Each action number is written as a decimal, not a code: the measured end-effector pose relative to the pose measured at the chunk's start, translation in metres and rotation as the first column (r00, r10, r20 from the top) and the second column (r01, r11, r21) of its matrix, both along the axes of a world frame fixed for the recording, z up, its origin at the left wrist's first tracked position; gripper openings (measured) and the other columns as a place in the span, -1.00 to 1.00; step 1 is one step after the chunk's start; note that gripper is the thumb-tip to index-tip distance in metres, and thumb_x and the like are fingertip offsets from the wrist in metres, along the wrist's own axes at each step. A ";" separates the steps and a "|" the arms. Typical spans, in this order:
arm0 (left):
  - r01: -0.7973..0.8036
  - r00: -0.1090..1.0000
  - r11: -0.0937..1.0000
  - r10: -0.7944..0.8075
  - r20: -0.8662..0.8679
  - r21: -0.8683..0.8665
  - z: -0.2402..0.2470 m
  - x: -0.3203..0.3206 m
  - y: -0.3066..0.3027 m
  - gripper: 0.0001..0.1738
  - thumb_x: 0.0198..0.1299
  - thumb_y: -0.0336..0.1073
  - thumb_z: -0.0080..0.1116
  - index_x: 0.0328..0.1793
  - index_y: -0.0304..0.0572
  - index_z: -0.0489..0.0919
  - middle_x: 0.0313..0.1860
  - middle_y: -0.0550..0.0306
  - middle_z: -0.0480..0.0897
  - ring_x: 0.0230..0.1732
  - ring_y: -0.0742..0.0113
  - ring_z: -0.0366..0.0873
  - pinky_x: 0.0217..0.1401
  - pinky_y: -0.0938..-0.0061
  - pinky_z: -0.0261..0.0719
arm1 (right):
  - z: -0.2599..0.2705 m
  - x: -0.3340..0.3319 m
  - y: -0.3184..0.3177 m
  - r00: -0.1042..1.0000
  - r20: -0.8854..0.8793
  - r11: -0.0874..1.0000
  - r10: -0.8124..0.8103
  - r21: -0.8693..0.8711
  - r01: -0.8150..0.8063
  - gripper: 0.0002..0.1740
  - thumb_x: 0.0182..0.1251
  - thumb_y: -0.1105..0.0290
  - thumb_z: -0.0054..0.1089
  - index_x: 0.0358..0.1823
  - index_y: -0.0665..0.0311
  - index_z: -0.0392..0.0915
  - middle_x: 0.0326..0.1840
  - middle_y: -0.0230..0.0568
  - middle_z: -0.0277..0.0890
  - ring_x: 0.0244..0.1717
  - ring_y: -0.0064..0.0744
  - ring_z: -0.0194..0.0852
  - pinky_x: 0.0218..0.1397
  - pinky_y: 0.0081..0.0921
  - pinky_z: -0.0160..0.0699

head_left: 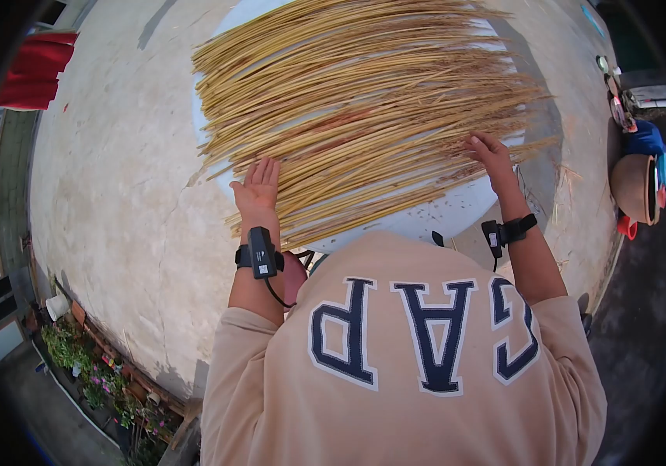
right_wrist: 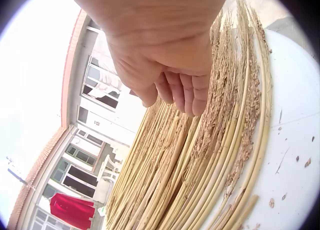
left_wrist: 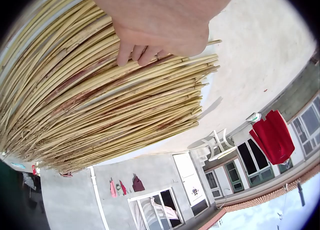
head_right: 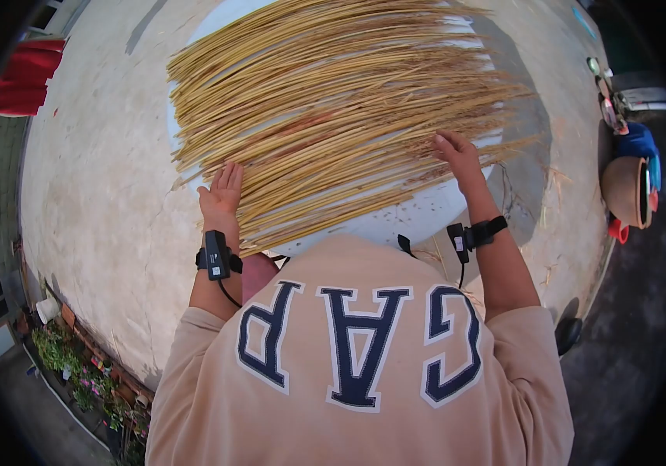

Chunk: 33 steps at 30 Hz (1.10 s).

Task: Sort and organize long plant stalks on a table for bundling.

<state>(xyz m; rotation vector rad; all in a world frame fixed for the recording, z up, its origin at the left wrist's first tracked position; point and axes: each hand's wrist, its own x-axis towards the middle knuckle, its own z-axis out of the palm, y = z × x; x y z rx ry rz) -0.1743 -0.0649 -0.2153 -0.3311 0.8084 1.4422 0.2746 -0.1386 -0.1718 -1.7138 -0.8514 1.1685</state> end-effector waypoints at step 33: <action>0.840 -0.488 0.370 0.200 -0.849 -0.396 0.003 0.030 -0.046 -0.39 0.09 -0.31 0.11 0.30 -0.21 0.23 0.30 -0.14 0.21 0.38 -0.03 0.02 0.37 0.24 0.01 | 0.184 0.170 0.012 0.675 -0.732 0.791 -0.088 0.361 0.494 -0.65 0.34 0.39 -0.13 0.00 0.58 0.28 0.02 0.11 0.38 0.07 -0.13 0.39 0.07 -0.34 0.51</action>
